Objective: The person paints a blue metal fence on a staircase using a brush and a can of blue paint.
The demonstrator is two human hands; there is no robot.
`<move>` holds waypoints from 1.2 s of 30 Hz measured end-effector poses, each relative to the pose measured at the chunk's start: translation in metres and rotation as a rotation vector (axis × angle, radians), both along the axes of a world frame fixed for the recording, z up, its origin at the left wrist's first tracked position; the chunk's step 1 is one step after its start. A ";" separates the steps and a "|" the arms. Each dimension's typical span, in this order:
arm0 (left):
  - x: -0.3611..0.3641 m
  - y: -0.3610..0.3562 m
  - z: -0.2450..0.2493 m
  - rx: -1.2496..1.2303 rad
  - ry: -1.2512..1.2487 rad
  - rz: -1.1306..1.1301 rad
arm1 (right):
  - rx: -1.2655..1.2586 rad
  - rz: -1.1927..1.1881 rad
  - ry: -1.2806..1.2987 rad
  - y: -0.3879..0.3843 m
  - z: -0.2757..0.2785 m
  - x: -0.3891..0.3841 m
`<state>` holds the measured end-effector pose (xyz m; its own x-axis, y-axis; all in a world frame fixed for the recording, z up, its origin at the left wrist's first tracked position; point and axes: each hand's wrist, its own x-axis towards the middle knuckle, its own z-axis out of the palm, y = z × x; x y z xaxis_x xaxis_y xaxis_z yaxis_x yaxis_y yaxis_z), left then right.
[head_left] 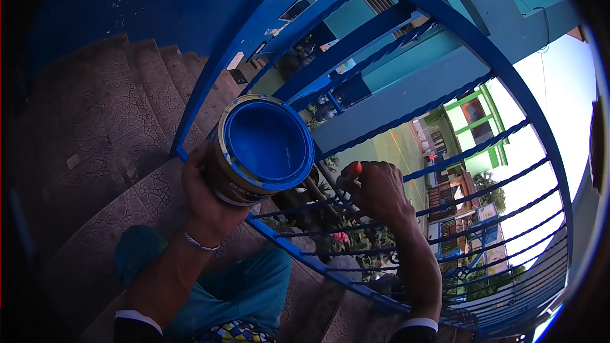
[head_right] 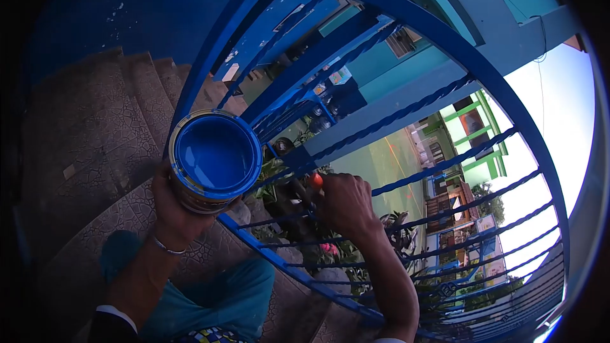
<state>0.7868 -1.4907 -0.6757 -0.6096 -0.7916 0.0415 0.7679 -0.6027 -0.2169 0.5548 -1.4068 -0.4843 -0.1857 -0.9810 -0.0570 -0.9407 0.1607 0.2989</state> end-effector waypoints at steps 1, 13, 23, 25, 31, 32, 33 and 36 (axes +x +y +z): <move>0.000 -0.001 -0.001 -0.018 0.011 -0.002 | 0.004 -0.007 0.001 0.001 0.005 0.003; 0.000 0.001 0.003 0.028 -0.008 -0.008 | 0.020 -0.087 -0.019 -0.002 -0.004 0.008; -0.003 0.005 -0.001 -0.063 -0.099 -0.030 | -0.355 0.319 -0.146 0.077 0.008 0.002; -0.002 0.009 0.001 -0.032 -0.105 -0.050 | -0.325 0.342 -0.062 0.098 -0.010 0.000; 0.000 0.008 0.000 -0.099 -0.123 -0.068 | -0.612 0.334 -0.148 0.157 -0.044 0.000; 0.001 0.009 0.006 -0.097 -0.104 -0.082 | -0.715 0.317 -0.173 0.163 -0.051 -0.006; 0.001 0.009 0.010 -0.096 -0.086 -0.100 | -0.851 0.293 -0.181 0.162 -0.059 -0.004; -0.001 0.014 0.017 -0.069 -0.090 -0.112 | -1.060 0.305 -0.234 0.155 -0.084 -0.010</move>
